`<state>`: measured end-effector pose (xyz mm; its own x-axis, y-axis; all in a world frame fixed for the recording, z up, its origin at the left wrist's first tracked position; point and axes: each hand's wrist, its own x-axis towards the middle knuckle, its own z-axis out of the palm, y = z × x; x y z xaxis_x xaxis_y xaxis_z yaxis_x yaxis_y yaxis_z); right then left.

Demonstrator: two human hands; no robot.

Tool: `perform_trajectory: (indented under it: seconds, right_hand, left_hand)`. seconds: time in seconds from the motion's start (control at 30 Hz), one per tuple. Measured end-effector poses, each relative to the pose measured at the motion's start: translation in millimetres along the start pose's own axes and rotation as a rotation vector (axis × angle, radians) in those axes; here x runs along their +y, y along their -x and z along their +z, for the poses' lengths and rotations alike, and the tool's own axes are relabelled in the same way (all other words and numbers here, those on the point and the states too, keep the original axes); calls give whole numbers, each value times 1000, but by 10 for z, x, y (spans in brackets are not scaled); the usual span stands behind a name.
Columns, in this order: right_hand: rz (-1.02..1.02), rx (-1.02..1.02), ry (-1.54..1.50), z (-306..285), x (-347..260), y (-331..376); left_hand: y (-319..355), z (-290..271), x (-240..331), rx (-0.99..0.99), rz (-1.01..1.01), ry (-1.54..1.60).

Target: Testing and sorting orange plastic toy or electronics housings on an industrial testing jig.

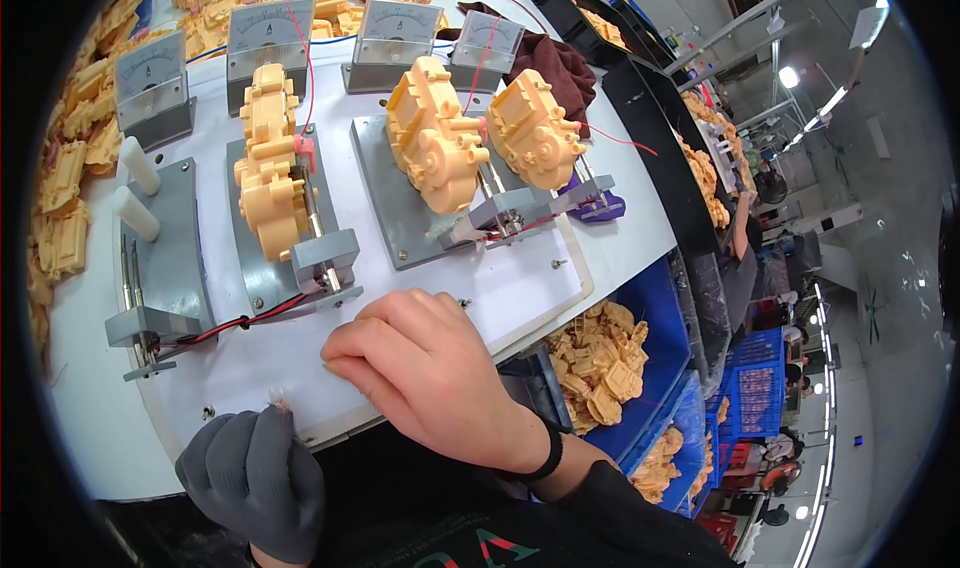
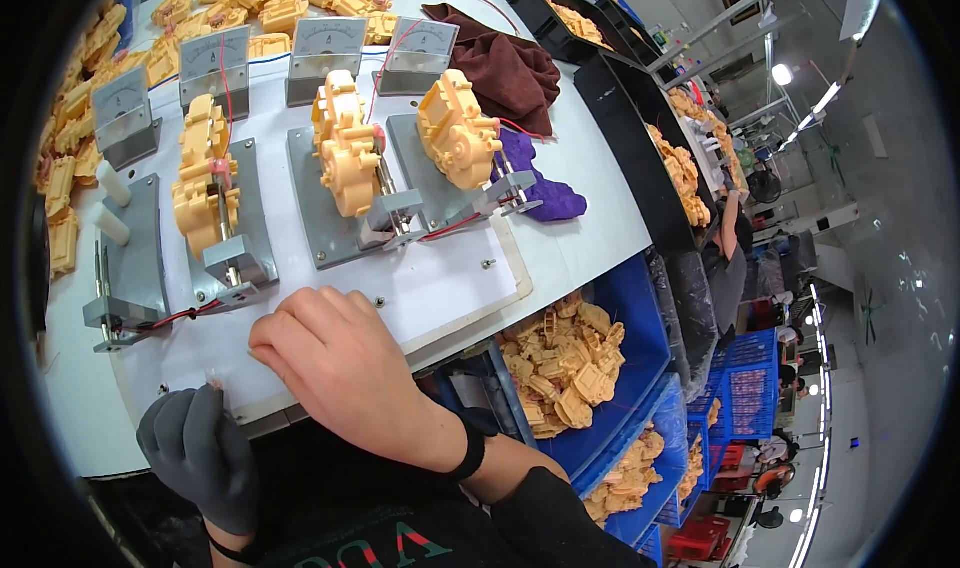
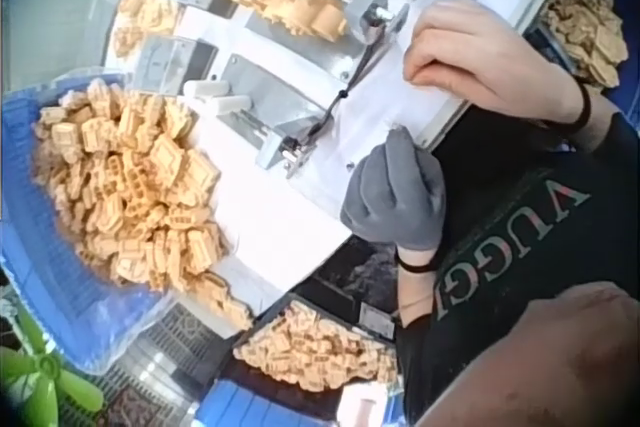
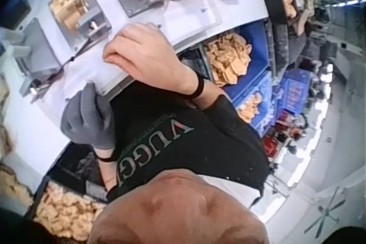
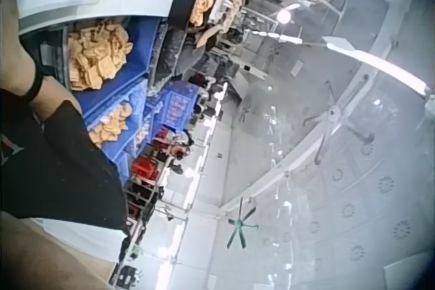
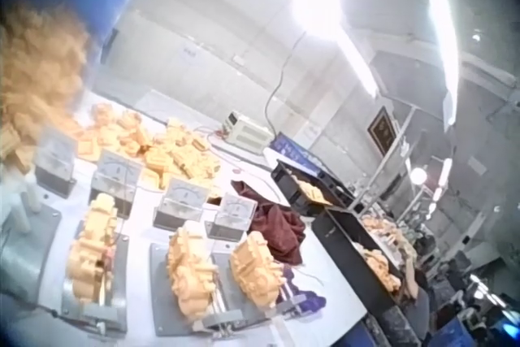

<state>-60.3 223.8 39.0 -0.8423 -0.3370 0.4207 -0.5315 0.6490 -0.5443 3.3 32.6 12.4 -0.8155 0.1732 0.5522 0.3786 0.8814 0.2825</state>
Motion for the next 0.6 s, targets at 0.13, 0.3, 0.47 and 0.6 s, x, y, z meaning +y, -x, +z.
perform_trajectory:
  seconds: [0.13, 0.3, 0.47, 0.6]
  right_hand:
    - [-12, 9, 5, 18, -4, -16]
    - [-27, 13, -28, 33, -13, -11]
    - [172, 5, -174, -15, -42, 67]
    - [114, 203, -455, 16, -6, 80]
  left_hand:
    - [-20, 0, -20, 18, -7, 5]
    - [-38, -35, -23, 72, 19, -42]
    - [-112, -47, -3, 98, 23, 25]
    - [-270, -346, 32, -57, 16, 192]
